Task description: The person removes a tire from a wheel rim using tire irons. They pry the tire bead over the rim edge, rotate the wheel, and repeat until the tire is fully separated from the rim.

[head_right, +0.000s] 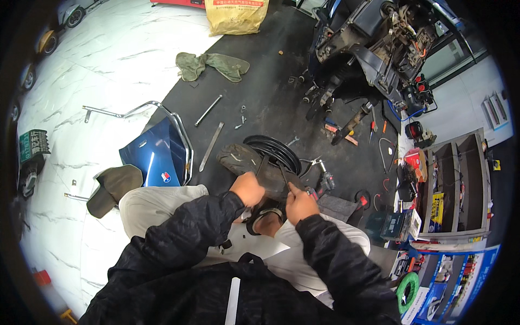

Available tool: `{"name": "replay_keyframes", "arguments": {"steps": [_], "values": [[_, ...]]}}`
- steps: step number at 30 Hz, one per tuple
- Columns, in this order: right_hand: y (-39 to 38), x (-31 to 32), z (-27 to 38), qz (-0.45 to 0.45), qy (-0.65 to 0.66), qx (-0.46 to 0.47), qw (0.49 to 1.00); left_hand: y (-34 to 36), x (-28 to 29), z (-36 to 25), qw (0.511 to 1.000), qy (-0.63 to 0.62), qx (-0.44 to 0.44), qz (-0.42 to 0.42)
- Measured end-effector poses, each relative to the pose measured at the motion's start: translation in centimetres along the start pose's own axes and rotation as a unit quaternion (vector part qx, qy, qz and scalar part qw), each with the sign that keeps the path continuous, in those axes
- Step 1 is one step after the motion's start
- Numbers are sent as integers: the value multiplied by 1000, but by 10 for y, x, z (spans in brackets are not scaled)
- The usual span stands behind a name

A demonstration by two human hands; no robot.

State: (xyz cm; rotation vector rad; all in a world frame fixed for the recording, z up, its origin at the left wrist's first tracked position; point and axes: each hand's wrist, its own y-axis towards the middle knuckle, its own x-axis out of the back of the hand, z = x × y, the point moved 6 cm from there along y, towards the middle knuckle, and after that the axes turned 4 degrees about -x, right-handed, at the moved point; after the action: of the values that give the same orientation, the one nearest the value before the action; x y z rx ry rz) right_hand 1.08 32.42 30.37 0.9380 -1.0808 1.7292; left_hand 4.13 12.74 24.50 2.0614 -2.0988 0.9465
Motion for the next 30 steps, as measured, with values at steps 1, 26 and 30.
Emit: {"name": "replay_keyframes", "arguments": {"steps": [1, 26, 30], "values": [[-9, -4, 5, -35, 17, 4, 999, -7, 2, 7, 999, -39, 9, -22], [-18, -66, -5, -154, 80, -158, 972, 34, 4, -13, 999, 42, -33, 3], [-11, -84, -4, -106, 49, -157, 981, 53, -2, 20, 998, 50, -25, 3]]}}
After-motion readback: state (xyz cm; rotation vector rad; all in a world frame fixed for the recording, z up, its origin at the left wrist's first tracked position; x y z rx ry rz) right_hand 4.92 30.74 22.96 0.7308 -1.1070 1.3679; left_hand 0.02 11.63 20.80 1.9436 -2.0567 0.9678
